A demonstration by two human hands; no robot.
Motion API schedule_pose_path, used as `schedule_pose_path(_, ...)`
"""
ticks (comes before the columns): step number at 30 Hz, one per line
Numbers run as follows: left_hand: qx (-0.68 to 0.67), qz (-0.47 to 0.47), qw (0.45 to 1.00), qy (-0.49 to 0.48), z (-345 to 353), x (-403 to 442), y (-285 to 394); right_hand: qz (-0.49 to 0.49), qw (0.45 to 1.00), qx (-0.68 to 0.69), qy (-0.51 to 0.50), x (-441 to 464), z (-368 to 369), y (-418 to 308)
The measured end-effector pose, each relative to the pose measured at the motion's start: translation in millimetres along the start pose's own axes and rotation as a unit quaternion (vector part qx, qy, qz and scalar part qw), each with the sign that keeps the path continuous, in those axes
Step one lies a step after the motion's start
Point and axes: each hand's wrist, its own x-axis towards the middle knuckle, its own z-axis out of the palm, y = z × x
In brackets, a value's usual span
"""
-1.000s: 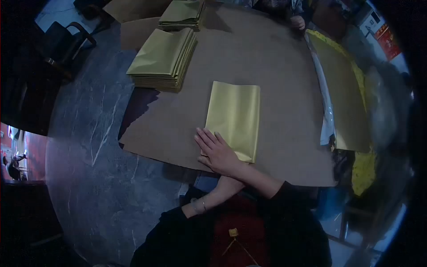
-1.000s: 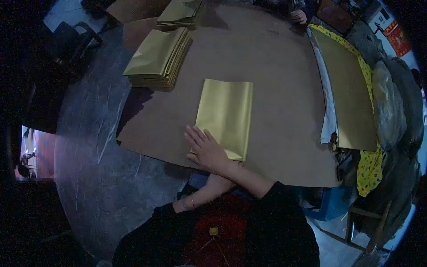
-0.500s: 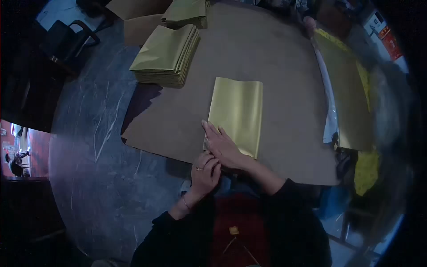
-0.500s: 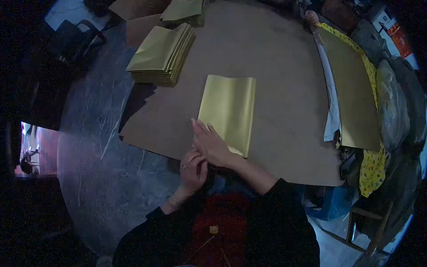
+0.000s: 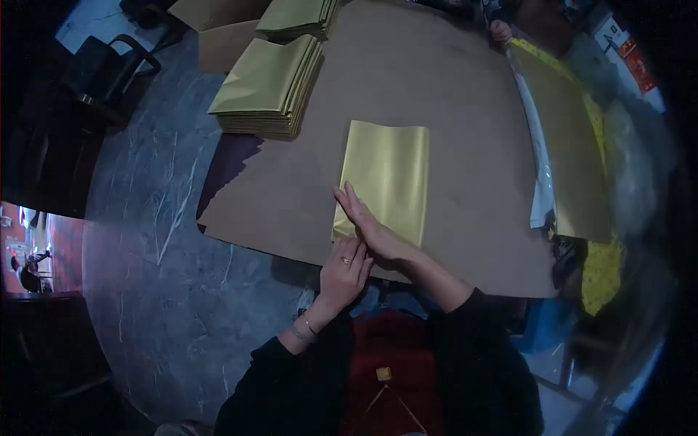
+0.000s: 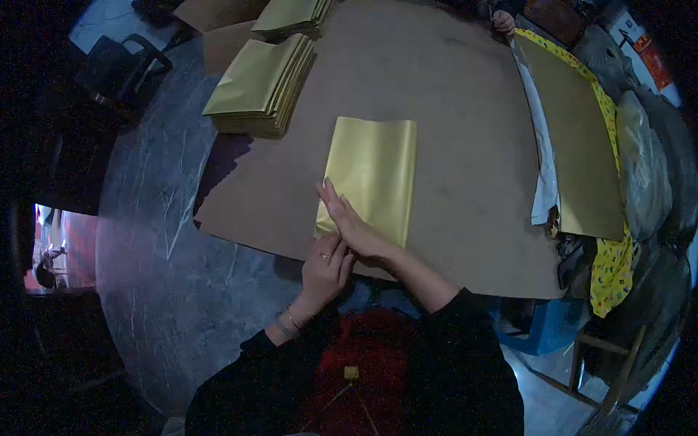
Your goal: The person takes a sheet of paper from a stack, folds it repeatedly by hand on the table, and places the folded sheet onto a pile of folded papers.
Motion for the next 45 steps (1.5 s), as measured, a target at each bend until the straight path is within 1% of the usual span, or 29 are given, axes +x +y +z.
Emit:
schedule_pose_path(2, 0.020, -0.015, 1.000, -0.001, 3, 2, 2, 0.007, 1.000, 0.021, 0.000, 1, -1, 2)
schedule_pose_path(4, 0.028, -0.035, 0.999, -0.011, 5, 8, 7, -0.022, 0.999, 0.020, -0.013, 5, -2, 12)
schedule_pose_path(6, 0.024, -0.074, 0.997, -0.020, 9, 11, 11, -0.024, 0.993, 0.112, 0.008, 0, 0, 13)
schedule_pose_path(7, 0.022, -0.071, 0.997, -0.019, 13, 15, 13, -0.050, 0.991, 0.123, 0.002, -3, -1, 12)
schedule_pose_path(8, 0.049, -0.084, 0.995, 0.007, 17, 18, 15, -0.076, 0.988, 0.134, -0.004, -8, -4, 11)
schedule_pose_path(9, 0.076, -0.098, 0.992, 0.033, 21, 21, 17, -0.043, 0.988, 0.151, -0.008, -13, -7, 4)
schedule_pose_path(10, 0.071, -0.119, 0.990, -0.002, 22, 22, 19, -0.057, 0.988, 0.143, -0.013, -17, -12, 6)
schedule_pose_path(11, 0.068, -0.119, 0.991, -0.004, 23, 22, 23, -0.068, 0.988, 0.136, -0.020, -22, -17, 7)
schedule_pose_path(12, 0.073, -0.144, 0.987, -0.022, 20, 25, 30, -0.039, 0.987, 0.155, -0.025, -26, -20, 6)
schedule_pose_path(13, 0.078, -0.168, 0.982, -0.039, 20, 28, 33, -0.052, 0.986, 0.153, -0.041, -30, -23, 9)
schedule_pose_path(15, 0.090, -0.167, 0.981, -0.043, 29, 23, 32, -0.072, 0.985, 0.148, -0.058, -37, -27, 12)
schedule_pose_path(17, 0.094, -0.203, 0.970, -0.091, 29, 26, 35, -0.077, 0.983, 0.154, -0.069, -38, -31, 12)
schedule_pose_path(21, 0.125, -0.179, 0.973, -0.075, 34, 25, 34, -0.074, 0.986, 0.128, -0.081, -41, -41, 16)
schedule_pose_path(22, 0.126, -0.189, 0.968, -0.102, 33, 25, 35, -0.070, 0.989, 0.105, -0.083, -41, -44, 18)
schedule_pose_path(23, 0.127, -0.190, 0.968, -0.104, 33, 26, 36, -0.065, 0.991, 0.081, -0.086, -40, -46, 20)
schedule_pose_path(24, 0.127, -0.190, 0.968, -0.098, 33, 28, 37, -0.105, 0.986, 0.092, -0.089, -35, -49, 19)
schedule_pose_path(25, 0.129, -0.191, 0.969, -0.094, 31, 30, 38, -0.094, 0.989, 0.078, -0.087, -35, -54, 16)
schedule_pose_path(26, 0.138, -0.196, 0.962, -0.128, 28, 32, 39, -0.082, 0.991, 0.065, -0.085, -33, -60, 11)
schedule_pose_path(27, 0.139, -0.196, 0.962, -0.129, 29, 31, 38, -0.100, 0.990, 0.063, -0.075, -27, -66, 19)
schedule_pose_path(29, 0.135, -0.185, 0.968, -0.107, 31, 29, 38, -0.099, 0.992, 0.070, -0.036, -14, -83, 15)
schedule_pose_path(35, 0.140, -0.193, 0.962, -0.133, 34, 27, 36, -0.087, 0.988, 0.087, 0.091, 47, -163, 22)
schedule_pose_path(36, 0.141, -0.195, 0.961, -0.135, 35, 26, 36, -0.037, 0.986, 0.100, 0.129, 52, -168, 1)
schedule_pose_path(37, 0.142, -0.197, 0.960, -0.137, 34, 26, 36, -0.038, 0.986, 0.100, 0.129, 59, -174, 5)
schedule_pose_path(38, 0.151, -0.172, 0.967, -0.110, 33, 26, 36, -0.069, 0.981, 0.108, 0.147, 66, -180, 10)
schedule_pose_path(39, 0.152, -0.171, 0.967, -0.108, 33, 25, 34, -0.101, 0.974, 0.116, 0.164, 69, -183, 10)
schedule_pose_path(41, 0.155, -0.164, 0.967, -0.119, 33, 22, 30, -0.083, 0.979, 0.099, 0.161, 61, -177, 16)
schedule_pose_path(43, 0.161, -0.159, 0.967, -0.116, 32, 24, 31, -0.093, 0.986, 0.017, 0.141, 46, -158, 14)
schedule_pose_path(44, 0.167, -0.155, 0.967, -0.114, 32, 25, 32, -0.067, 0.986, 0.047, 0.143, 34, -140, 14)
schedule_pose_path(45, 0.167, -0.158, 0.965, -0.123, 29, 27, 33, -0.079, 0.990, 0.040, 0.114, 19, -126, 14)
